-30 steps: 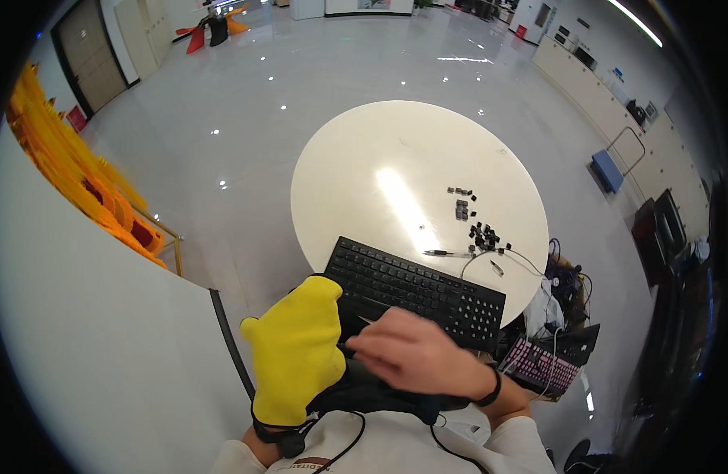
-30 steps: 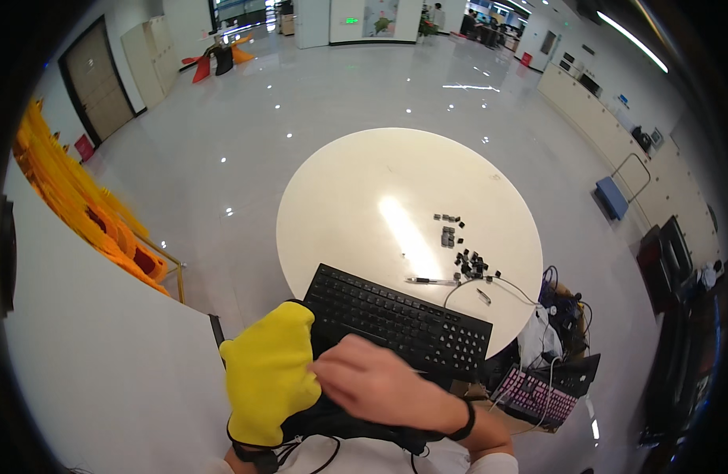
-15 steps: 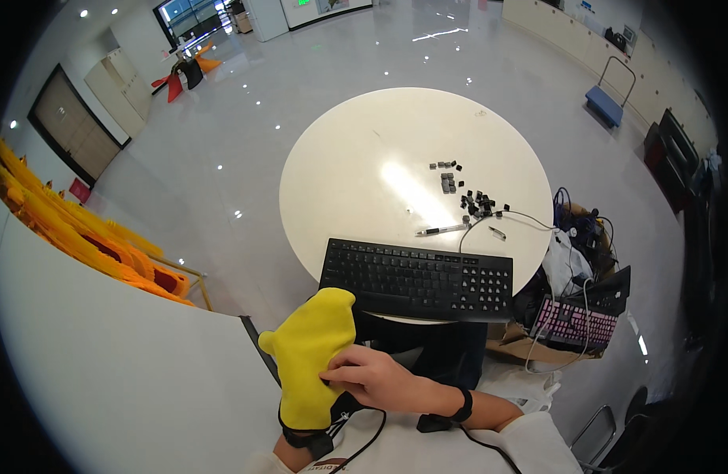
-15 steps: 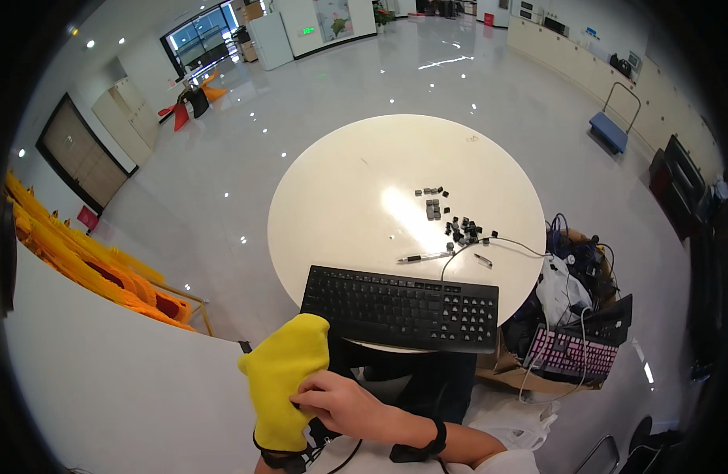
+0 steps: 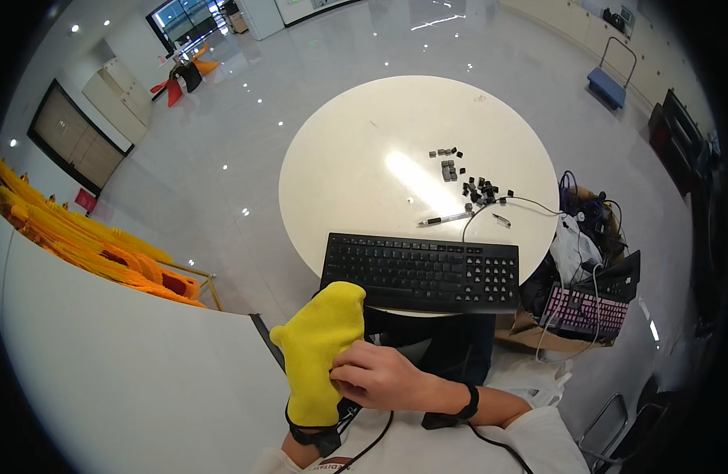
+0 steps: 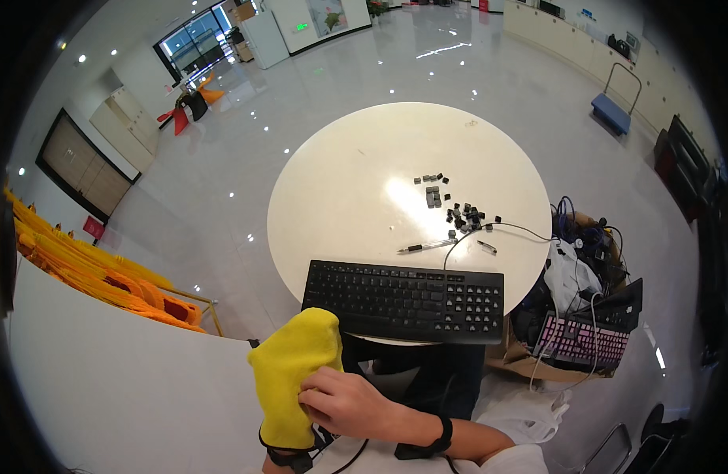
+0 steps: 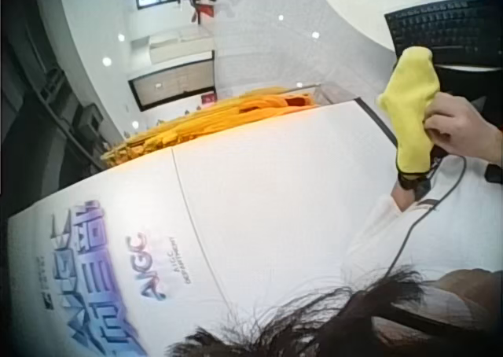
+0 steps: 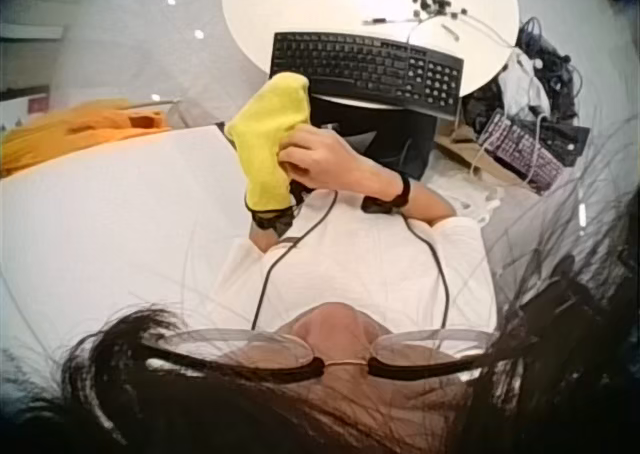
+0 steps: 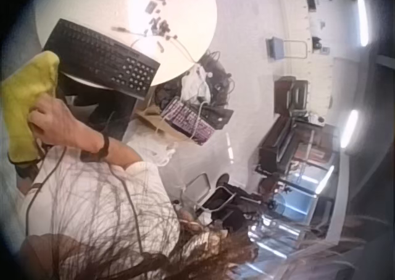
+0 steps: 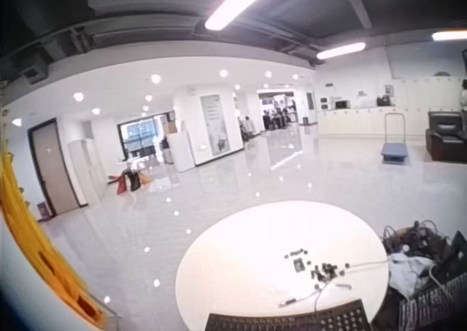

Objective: Replacing keycaps on a mechanical keyboard using a keycap puller and cloth.

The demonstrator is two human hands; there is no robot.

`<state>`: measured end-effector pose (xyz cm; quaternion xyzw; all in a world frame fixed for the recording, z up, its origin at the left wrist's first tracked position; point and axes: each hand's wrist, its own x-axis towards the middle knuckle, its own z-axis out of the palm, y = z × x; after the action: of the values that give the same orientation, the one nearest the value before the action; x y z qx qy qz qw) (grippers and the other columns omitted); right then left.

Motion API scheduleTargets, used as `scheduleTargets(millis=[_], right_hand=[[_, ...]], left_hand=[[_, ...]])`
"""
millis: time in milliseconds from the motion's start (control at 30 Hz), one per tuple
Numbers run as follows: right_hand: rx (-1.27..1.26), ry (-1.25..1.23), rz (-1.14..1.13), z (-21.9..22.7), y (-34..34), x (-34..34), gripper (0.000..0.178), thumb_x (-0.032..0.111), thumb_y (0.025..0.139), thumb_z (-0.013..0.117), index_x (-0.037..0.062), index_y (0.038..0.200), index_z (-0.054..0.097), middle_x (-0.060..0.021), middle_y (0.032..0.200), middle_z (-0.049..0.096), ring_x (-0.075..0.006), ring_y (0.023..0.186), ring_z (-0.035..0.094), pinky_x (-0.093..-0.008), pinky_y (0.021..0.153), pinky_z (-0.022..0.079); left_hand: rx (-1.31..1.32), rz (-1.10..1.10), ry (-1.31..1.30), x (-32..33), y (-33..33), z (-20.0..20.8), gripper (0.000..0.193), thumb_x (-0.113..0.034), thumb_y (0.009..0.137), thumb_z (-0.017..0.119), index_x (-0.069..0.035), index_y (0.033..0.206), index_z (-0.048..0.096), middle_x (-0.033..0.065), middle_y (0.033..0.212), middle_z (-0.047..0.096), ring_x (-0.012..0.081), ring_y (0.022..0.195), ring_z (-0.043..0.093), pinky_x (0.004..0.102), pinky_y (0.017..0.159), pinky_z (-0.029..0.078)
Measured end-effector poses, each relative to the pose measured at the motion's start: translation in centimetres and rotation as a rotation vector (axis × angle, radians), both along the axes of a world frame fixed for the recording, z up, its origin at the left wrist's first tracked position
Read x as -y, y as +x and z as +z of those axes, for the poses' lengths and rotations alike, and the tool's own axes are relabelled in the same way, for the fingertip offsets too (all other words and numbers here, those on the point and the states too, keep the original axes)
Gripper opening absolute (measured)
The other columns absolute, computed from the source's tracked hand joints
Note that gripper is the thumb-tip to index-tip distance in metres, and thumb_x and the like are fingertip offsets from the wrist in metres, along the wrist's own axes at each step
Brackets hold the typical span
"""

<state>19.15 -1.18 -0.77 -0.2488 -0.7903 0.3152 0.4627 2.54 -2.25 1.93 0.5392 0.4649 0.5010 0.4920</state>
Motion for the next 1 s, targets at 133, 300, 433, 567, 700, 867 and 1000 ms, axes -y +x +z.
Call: scheduleTargets(millis=[133, 300, 433, 567, 700, 867, 1000], right_hand=[[0.011, -0.019, 0.009, 0.1, -0.1, 0.0, 0.033, 0.004, 0.083, 0.094, 0.004, 0.111, 0.077, -0.0091, 0.111, 0.073, -0.0291, 0.096, 0.075, -0.0385, 0.078, 0.065], [0.069, -0.032, 0.009, 0.2, -0.5, 0.3, 0.03, 0.005, 0.083, 0.093, 0.0032, 0.107, 0.074, -0.0093, 0.11, 0.071, -0.0294, 0.096, 0.074, -0.0383, 0.078, 0.065], [0.069, -0.011, 0.035, -0.4, -0.9, 0.6, 0.031, 0.005, 0.082, 0.092, 0.0023, 0.105, 0.072, -0.0099, 0.109, 0.072, -0.0293, 0.096, 0.074, -0.0388, 0.078, 0.065], [0.026, -0.014, 0.07, -0.6, -1.3, 0.8, 0.03, 0.005, 0.08, 0.092, 0.0026, 0.103, 0.073, -0.0101, 0.108, 0.073, -0.0293, 0.095, 0.075, -0.0393, 0.079, 0.065], [0.015, -0.035, -0.003, -0.3, -1.6, 0.3, 0.026, 0.004, 0.081, 0.091, 0.0031, 0.1, 0.074, -0.0102, 0.107, 0.075, -0.0294, 0.093, 0.075, -0.0394, 0.079, 0.065], [0.03, -0.083, -0.208, -0.1, -0.7, -0.9, 0.024, 0.003, 0.082, 0.091, 0.0026, 0.1, 0.075, -0.0107, 0.104, 0.075, -0.03, 0.093, 0.075, -0.0384, 0.079, 0.063], [-0.02, -0.075, -0.285, 0.1, -0.4, -2.0, 0.022, 0.003, 0.084, 0.089, 0.0021, 0.1, 0.075, -0.0111, 0.104, 0.076, -0.0308, 0.094, 0.075, -0.0401, 0.08, 0.063]], left_hand=[[0.011, -0.001, -0.01, -0.1, 0.1, 0.1, 0.044, -0.018, 0.094, 0.081, -0.013, 0.137, 0.072, 0.0048, 0.124, 0.076, 0.0239, 0.109, 0.075, 0.037, 0.088, 0.054], [0.019, -0.015, -0.023, -0.4, 0.2, 0.0, 0.045, -0.019, 0.096, 0.081, -0.012, 0.139, 0.072, 0.0052, 0.127, 0.076, 0.0232, 0.111, 0.075, 0.0363, 0.089, 0.055], [0.017, -0.044, -0.033, -0.1, 0.1, -0.2, 0.045, -0.019, 0.097, 0.081, -0.012, 0.141, 0.071, 0.0054, 0.129, 0.076, 0.0227, 0.112, 0.075, 0.0359, 0.09, 0.056], [0.01, -0.052, -0.039, 0.0, -0.1, -0.2, 0.046, -0.02, 0.099, 0.081, -0.011, 0.143, 0.071, 0.0057, 0.131, 0.076, 0.0221, 0.114, 0.075, 0.0354, 0.091, 0.056], [0.02, -0.034, -0.05, 0.0, 0.0, 0.0, 0.047, -0.02, 0.1, 0.081, -0.01, 0.145, 0.07, 0.006, 0.133, 0.076, 0.0216, 0.116, 0.075, 0.0349, 0.092, 0.057], [0.198, 0.001, -0.16, -0.6, 1.3, 0.5, 0.048, -0.021, 0.102, 0.081, -0.009, 0.147, 0.07, 0.0063, 0.136, 0.076, 0.0209, 0.118, 0.075, 0.0343, 0.093, 0.058], [0.493, 0.13, -0.318, -0.9, 2.5, 1.4, 0.049, -0.021, 0.103, 0.081, -0.009, 0.149, 0.069, 0.0066, 0.138, 0.075, 0.0204, 0.12, 0.075, 0.0338, 0.094, 0.058]])
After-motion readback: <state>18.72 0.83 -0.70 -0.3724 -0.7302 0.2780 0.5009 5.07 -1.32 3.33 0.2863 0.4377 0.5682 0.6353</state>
